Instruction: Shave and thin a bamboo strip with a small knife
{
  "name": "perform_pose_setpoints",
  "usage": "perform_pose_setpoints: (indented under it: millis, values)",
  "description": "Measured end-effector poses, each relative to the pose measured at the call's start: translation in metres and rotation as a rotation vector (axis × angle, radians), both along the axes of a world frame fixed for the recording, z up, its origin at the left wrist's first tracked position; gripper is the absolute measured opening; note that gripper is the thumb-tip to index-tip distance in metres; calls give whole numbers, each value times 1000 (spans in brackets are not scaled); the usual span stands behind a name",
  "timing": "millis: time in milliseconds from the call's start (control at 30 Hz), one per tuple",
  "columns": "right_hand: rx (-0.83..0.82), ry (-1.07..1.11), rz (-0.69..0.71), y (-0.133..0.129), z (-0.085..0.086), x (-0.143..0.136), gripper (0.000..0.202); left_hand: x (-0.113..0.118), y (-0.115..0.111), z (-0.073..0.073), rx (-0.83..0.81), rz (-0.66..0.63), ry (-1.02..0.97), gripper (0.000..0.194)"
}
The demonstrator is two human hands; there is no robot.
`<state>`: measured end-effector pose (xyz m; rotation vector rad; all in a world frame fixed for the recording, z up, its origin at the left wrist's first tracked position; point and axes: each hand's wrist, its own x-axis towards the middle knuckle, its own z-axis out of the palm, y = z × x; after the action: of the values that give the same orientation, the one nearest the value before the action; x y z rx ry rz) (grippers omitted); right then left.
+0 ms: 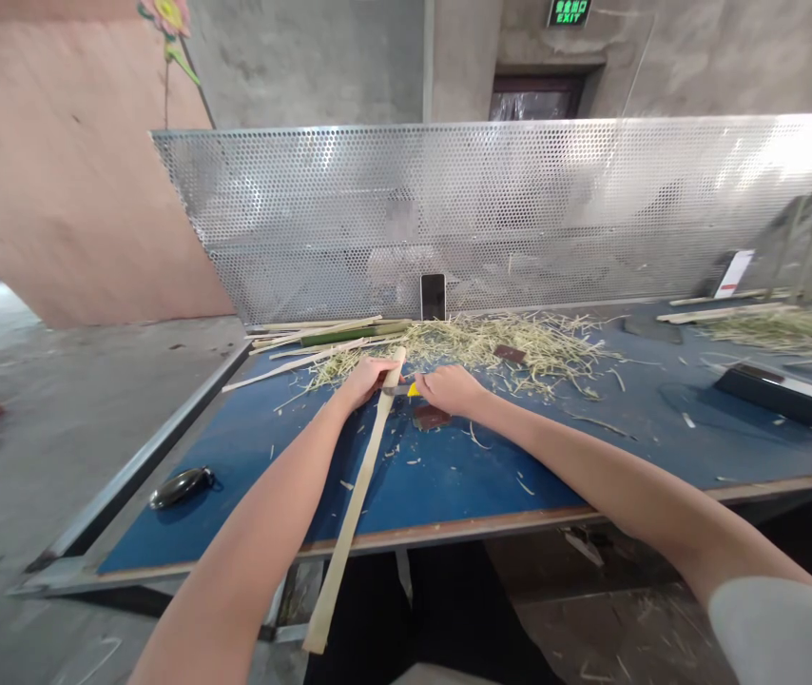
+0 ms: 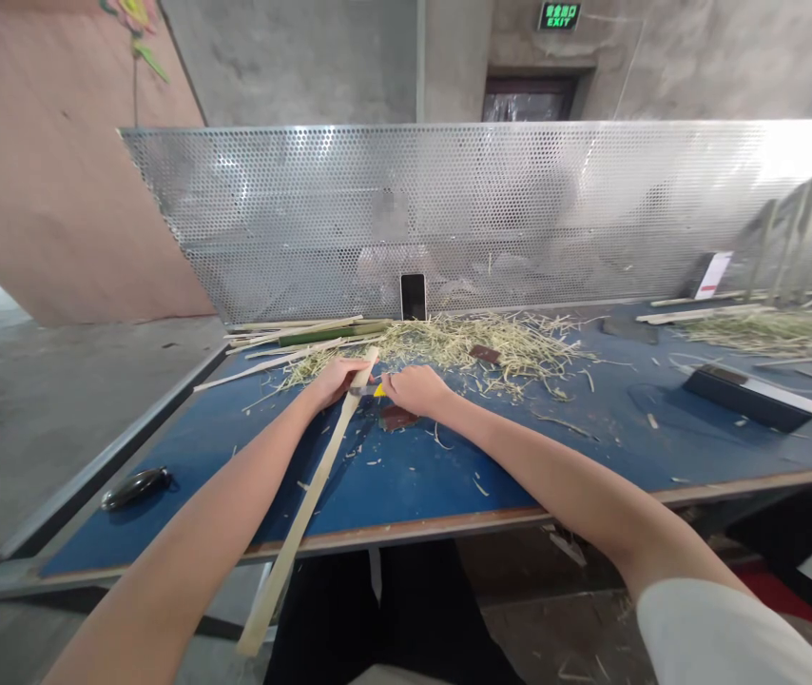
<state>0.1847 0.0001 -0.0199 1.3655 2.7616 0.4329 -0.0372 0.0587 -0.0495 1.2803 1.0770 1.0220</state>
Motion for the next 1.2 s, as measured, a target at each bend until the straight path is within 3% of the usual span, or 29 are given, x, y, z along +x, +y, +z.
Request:
perform_pose_setpoints:
  millis: [167, 367, 567, 733, 967, 1200]
  values:
    - [-50, 21, 165, -2, -5, -3, 59, -1, -1, 0, -21, -14, 17, 26]
    - [-10, 57, 49, 1, -4, -5, 52, -2, 0, 1, -17, 10, -16, 31]
    - [-35, 18, 106, -3, -3, -6, 65, -3, 2, -1, -19, 2, 25, 24]
    - [-12, -6, 25, 10, -5, 4, 54, -2, 3, -5, 10, -7, -1, 20]
    - [-42, 14, 97, 27, -14, 1, 54, -3, 2, -3, -16, 0, 1, 19]
    - [-22, 47, 131, 20, -15, 0, 62, -2, -1, -1, -37, 2, -23, 24]
